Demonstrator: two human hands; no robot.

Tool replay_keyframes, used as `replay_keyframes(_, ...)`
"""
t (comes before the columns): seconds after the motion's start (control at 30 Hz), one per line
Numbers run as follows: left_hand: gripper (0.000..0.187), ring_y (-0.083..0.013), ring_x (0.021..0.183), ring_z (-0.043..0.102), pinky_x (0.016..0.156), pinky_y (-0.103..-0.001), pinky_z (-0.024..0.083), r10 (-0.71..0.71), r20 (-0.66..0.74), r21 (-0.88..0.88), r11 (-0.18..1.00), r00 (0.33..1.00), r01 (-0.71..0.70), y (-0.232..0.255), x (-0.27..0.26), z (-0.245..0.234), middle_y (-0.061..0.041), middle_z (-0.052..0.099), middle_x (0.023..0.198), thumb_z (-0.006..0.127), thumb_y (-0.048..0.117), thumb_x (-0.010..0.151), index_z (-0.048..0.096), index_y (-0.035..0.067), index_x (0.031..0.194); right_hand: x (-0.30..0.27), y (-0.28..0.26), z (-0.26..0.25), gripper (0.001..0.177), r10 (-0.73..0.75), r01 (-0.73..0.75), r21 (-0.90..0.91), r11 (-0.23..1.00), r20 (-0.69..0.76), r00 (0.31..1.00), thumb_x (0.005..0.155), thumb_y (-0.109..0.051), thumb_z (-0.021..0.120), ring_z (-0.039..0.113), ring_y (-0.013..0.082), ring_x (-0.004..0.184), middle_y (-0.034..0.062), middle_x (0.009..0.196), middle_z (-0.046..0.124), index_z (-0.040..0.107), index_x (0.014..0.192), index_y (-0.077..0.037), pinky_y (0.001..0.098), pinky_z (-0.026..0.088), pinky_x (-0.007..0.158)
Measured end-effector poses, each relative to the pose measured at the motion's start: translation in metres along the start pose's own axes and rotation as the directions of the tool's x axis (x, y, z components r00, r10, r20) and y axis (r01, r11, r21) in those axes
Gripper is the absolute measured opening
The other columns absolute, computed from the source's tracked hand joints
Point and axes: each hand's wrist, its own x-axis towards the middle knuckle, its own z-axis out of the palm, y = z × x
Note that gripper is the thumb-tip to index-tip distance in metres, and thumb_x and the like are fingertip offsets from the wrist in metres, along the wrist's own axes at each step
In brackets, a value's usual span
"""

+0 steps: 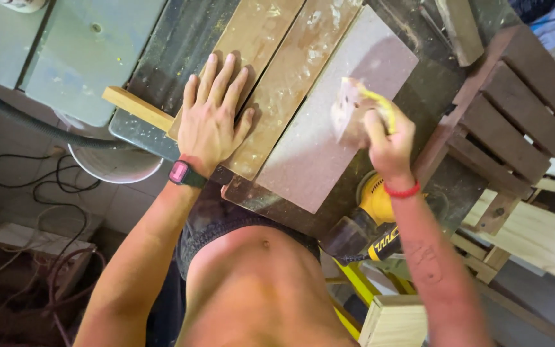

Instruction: Sanding the surfaces and edges of wooden planks using an orbital sander and manual sandpaper on a workbench.

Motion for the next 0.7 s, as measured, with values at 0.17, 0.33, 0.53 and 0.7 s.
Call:
replay_keyframes(0.17, 0.059, -0.0346, 0.14, 0.035, 0.111, -0.055, 0.029, 0.035, -0.093, -0.247, 0.967, 0.995, -0.057, 0.008, -0.007, 0.018, -0.014, 0.047, 0.146, 0.048, 0.048, 0.097, 0.05, 0.012, 0.143, -0.018, -0.02, 0.027, 0.016, 0.217, -0.148, 0.355, 0.923, -0.163, 0.962, 0.095, -0.011, 0.058, 0.063, 0.0174, 0.088, 0.0078, 0.098, 0.066, 0.064, 0.108, -0.003, 0.0327, 0.054, 0.079)
replay_keyframes(0.33, 0.073, -0.028, 0.112, 0.067, 0.097, -0.043, 0.051, 0.063, 0.086, -0.67, 0.742, 0.994, 0.011, 0.08, -0.026, 0.001, -0.009, 0.07, 0.119, 0.059, 0.069, 0.082, 0.06, 0.016, 0.132, -0.063, 0.032, 0.038, 0.028, 0.407, -0.294, 0.585, 0.756, -0.067, 0.911, 0.094, -0.017, 0.066, 0.071, 0.0273, 0.08, 0.0161, 0.104, 0.067, 0.061, 0.118, -0.004, 0.0368, 0.061, 0.052)
replay_keyframes(0.53, 0.023, -0.0208, 0.098, 0.072, 0.083, -0.035, 0.057, 0.08, 0.224, -0.798, 0.587, 0.971, 0.136, 0.097, -0.041, 0.028, 0.001, 0.075, 0.1, 0.061, 0.023, 0.094, 0.067, 0.021, 0.116, -0.073, -0.028, 0.032, 0.044, 0.294, -0.257, 0.503, 0.825, 0.005, 0.956, 0.086, 0.006, 0.061, 0.056, 0.0241, 0.115, 0.0102, 0.121, 0.06, 0.055, 0.128, -0.006, 0.0382, 0.044, 0.103)
replay_keyframes(0.7, 0.014, -0.0198, 0.087, 0.074, 0.075, -0.036, 0.059, 0.177, 0.2, -0.568, 0.823, 0.964, -0.033, 0.08, -0.025, 0.01, 0.0, 0.077, 0.091, 0.068, 0.028, 0.088, 0.072, 0.022, 0.1, -0.06, -0.036, 0.016, 0.017, 0.173, -0.197, 0.089, 0.976, 0.228, 0.958, 0.078, 0.009, 0.073, 0.072, 0.029, 0.091, 0.0169, 0.097, 0.073, 0.067, 0.091, -0.001, 0.0412, 0.056, 0.082)
